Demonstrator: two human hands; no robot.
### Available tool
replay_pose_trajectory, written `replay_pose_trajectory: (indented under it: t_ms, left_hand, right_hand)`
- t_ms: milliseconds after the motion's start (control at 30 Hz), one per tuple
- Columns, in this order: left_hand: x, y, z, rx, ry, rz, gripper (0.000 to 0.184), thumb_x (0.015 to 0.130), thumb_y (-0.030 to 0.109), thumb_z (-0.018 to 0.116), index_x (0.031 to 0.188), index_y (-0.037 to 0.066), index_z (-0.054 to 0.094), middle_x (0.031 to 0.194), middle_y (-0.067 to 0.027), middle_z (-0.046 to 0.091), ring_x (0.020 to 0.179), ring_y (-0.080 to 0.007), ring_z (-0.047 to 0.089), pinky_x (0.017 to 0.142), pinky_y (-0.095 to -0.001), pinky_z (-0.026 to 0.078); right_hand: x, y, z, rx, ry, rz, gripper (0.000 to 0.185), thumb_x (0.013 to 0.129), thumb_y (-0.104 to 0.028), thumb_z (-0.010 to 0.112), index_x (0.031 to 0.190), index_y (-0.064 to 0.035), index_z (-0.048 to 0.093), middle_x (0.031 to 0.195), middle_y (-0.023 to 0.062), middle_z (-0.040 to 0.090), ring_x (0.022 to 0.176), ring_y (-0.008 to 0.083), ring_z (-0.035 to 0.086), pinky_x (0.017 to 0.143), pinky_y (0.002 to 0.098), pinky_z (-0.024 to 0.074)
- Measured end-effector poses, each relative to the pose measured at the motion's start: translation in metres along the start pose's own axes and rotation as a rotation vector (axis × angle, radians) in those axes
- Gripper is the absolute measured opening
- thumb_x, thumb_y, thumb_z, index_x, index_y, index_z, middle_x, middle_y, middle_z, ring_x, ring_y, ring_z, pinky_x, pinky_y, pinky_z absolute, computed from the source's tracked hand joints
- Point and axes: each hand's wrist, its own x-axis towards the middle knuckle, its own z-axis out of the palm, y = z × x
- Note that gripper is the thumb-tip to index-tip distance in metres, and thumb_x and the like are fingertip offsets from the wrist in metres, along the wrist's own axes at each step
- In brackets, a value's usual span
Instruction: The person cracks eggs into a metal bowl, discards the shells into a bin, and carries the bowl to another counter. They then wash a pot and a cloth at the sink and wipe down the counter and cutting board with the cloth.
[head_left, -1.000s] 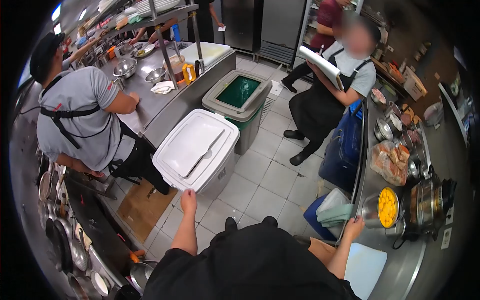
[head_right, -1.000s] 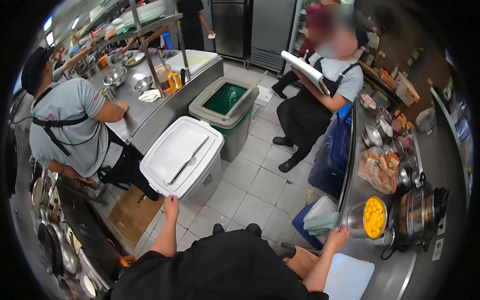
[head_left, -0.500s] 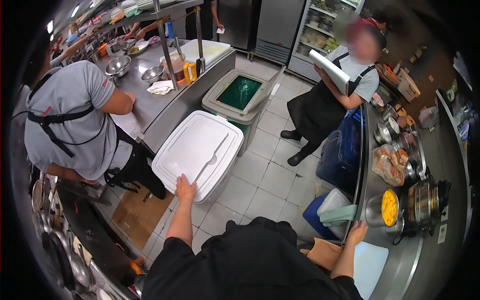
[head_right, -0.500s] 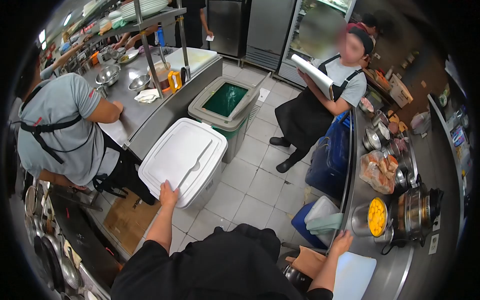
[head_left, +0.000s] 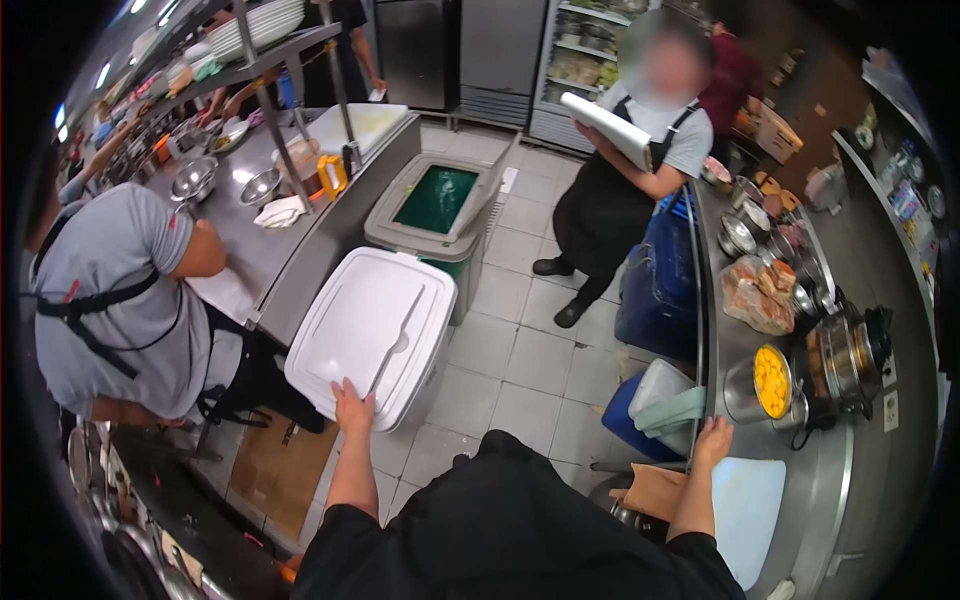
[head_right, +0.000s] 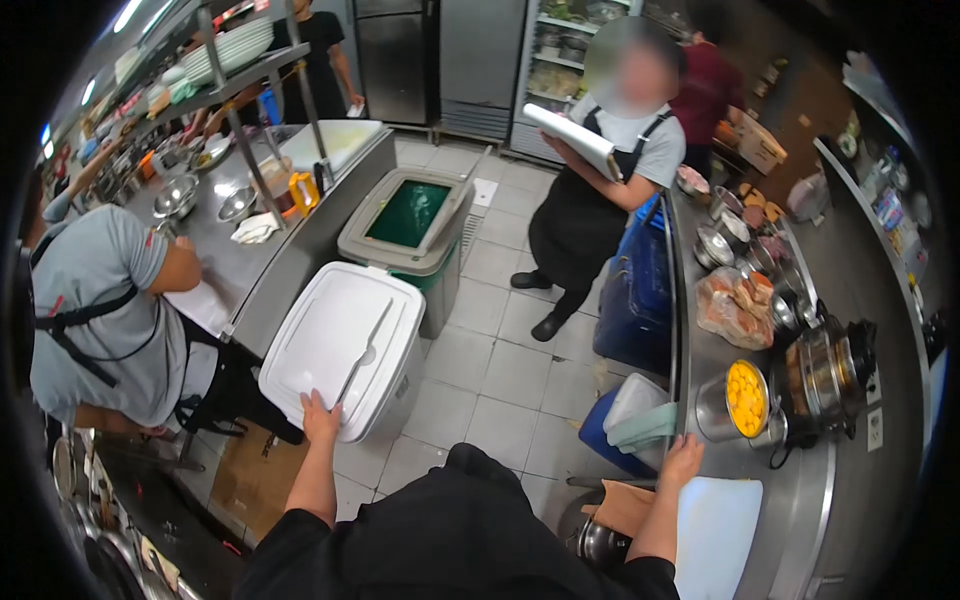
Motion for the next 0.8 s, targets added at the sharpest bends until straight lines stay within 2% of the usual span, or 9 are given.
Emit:
replay_pose_trajectory:
  t_ms: [133,333,500,633,733,800]
  left_hand:
    - [0.007,0.0,-0.009,-0.083,-0.089,-0.02,0.082,0.082,0.04,0.074,0.15,0.012,0.037,0.158,-0.0246,0.023,0.131,-0.0422,0.047,0.107,-0.0447,0.042]
    - [0.014,-0.019,-0.01,-0.255,0.022,0.048,0.077,0.085,0.046,0.071,0.148,0.015,0.042,0.158,-0.0238,0.024,0.137,-0.0394,0.041,0.11,-0.0428,0.039]
    - [0.016,-0.017,-0.007,-0.406,0.018,-0.015,0.077,0.084,0.046,0.072,0.148,0.015,0.043,0.156,-0.0236,0.028,0.14,-0.0381,0.038,0.111,-0.0414,0.037]
    - [0.012,-0.015,-0.005,-0.343,0.079,0.017,0.072,0.086,0.044,0.071,0.146,0.013,0.047,0.156,-0.0239,0.028,0.138,-0.0375,0.04,0.107,-0.0387,0.041]
    - [0.005,-0.003,-0.014,-0.257,0.096,0.002,0.068,0.086,0.044,0.071,0.141,0.01,0.051,0.155,-0.0242,0.03,0.139,-0.037,0.039,0.108,-0.0414,0.039]
    - [-0.004,0.003,-0.019,-0.161,0.117,0.102,0.064,0.085,0.043,0.07,0.136,0.008,0.056,0.156,-0.0225,0.03,0.139,-0.0376,0.038,0.111,-0.0438,0.036]
  right_hand:
    - [0.002,0.0,0.007,0.02,-0.004,-0.03,0.018,0.092,-0.021,0.063,0.101,-0.0056,0.06,0.095,0.0219,0.057,0.091,0.0431,0.058,0.078,0.0512,0.046]
    - [-0.002,0.002,0.005,-0.056,-0.023,-0.019,0.026,0.094,-0.027,0.061,0.111,-0.0077,0.062,0.101,0.0232,0.06,0.097,0.0441,0.058,0.083,0.0503,0.0468]
    - [-0.001,0.006,0.013,-0.016,0.054,-0.055,0.023,0.093,-0.025,0.063,0.108,-0.0084,0.061,0.099,0.0267,0.062,0.097,0.0467,0.058,0.084,0.0531,0.0456]
    - [-0.002,0.01,0.014,-0.028,0.02,-0.037,0.023,0.092,-0.024,0.064,0.109,-0.0087,0.062,0.1,0.0258,0.061,0.097,0.0462,0.058,0.083,0.0527,0.046]
    - [-0.001,0.004,0.01,-0.033,0.004,-0.022,0.022,0.093,-0.024,0.063,0.11,-0.0092,0.062,0.1,0.0236,0.06,0.095,0.0449,0.058,0.082,0.0519,0.0466]
    - [0.0,0.007,0.011,-0.039,0.008,-0.014,0.022,0.093,-0.025,0.062,0.11,-0.0098,0.061,0.1,0.0223,0.059,0.096,0.0439,0.059,0.081,0.0512,0.0467]
